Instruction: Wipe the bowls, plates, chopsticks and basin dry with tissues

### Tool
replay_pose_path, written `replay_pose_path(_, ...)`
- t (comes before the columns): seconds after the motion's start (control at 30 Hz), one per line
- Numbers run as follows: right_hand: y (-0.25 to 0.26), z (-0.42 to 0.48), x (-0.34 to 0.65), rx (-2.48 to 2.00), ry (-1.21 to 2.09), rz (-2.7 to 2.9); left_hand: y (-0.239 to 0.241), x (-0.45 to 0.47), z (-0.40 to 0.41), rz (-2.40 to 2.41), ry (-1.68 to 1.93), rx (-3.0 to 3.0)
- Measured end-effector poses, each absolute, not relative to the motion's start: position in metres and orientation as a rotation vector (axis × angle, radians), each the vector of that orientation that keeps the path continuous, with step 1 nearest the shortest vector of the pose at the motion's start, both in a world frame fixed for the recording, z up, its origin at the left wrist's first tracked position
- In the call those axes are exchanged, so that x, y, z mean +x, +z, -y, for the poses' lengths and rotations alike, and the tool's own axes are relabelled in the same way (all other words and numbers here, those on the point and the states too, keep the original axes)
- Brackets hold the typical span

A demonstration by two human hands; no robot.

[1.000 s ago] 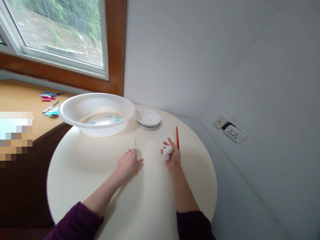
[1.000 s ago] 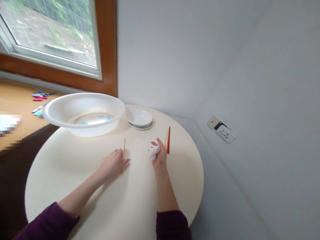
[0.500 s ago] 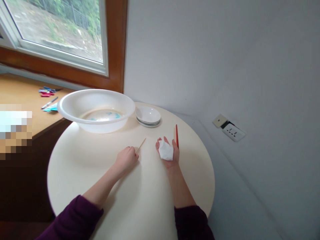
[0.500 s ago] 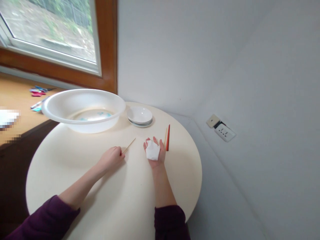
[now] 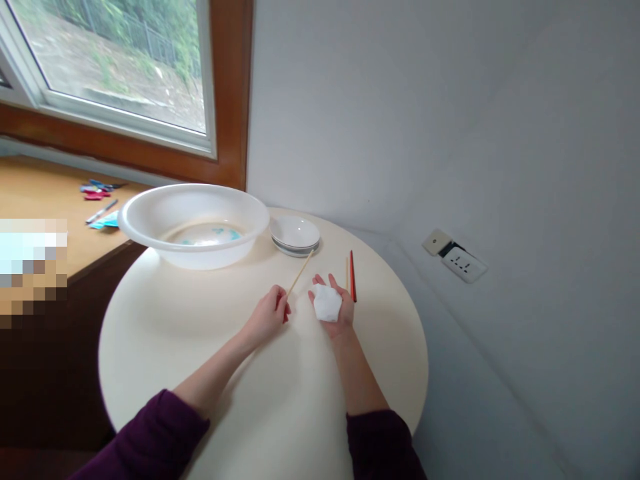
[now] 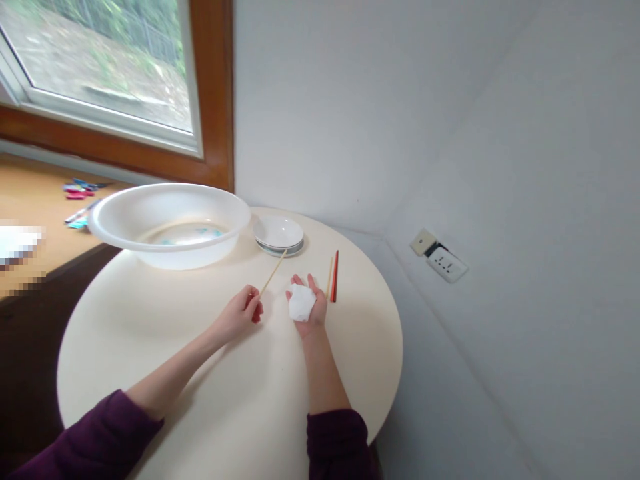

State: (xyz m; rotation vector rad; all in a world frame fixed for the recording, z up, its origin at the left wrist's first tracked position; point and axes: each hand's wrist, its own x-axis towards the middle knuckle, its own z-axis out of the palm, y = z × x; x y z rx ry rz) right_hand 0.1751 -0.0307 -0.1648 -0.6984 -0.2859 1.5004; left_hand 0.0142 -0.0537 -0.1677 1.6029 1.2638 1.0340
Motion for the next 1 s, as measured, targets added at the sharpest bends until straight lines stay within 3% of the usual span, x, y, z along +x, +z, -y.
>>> replay_pose_path(0.17, -0.166, 0.032, 0.162, -0.695, 1.518, 0.365, -0.163, 0.02, 0.058, -1.019, 1.078, 1.438)
replay_pose_path(1.0, -0.14, 0.049, 0.136, -0.579, 1.618, 0.455, -0.16, 0.03, 0.069, -0.864, 0.734, 1.169)
